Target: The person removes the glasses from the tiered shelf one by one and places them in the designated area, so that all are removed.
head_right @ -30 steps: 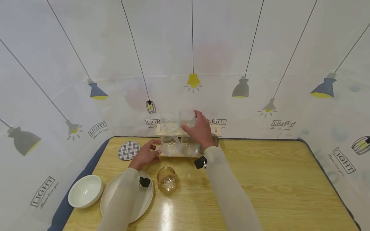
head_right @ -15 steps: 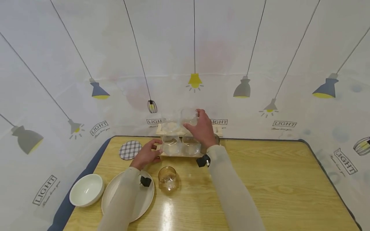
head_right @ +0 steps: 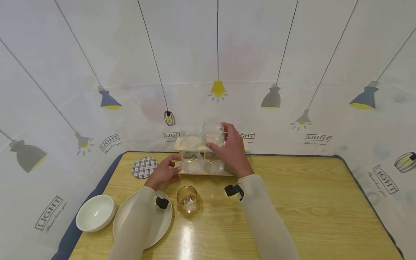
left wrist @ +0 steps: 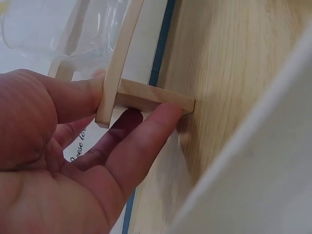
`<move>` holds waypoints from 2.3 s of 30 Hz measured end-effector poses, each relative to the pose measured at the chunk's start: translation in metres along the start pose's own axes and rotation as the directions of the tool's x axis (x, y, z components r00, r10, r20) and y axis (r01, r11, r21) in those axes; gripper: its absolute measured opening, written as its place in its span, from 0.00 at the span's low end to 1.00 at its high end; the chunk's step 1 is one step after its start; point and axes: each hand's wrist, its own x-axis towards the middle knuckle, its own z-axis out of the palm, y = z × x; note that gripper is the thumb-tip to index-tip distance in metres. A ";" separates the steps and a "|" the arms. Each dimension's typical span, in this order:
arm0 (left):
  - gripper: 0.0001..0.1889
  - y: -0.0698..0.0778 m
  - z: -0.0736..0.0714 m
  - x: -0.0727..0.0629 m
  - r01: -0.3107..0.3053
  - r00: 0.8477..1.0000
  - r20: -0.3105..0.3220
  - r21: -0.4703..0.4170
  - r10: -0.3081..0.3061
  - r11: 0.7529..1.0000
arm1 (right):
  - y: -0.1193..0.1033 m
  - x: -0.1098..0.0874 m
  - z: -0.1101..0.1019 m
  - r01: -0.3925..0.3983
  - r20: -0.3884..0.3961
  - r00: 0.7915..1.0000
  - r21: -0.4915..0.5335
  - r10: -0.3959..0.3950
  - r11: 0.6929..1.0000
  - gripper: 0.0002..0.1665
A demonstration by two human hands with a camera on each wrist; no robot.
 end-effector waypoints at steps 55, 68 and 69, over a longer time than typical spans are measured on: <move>0.23 0.001 0.008 0.005 -0.064 0.996 -0.054 0.068 0.068 0.996 | 0.074 -0.145 0.033 -0.180 0.144 0.974 0.026 0.175 0.983 0.46; 0.22 -0.001 0.012 0.001 -0.039 0.998 -0.054 0.079 0.043 0.996 | 0.081 -0.150 0.041 -0.211 0.165 0.964 -0.012 0.210 0.977 0.48; 0.22 -0.002 0.012 0.000 -0.038 0.998 -0.049 0.080 0.042 0.996 | 0.081 -0.151 0.042 -0.208 0.166 0.964 -0.005 0.206 0.978 0.49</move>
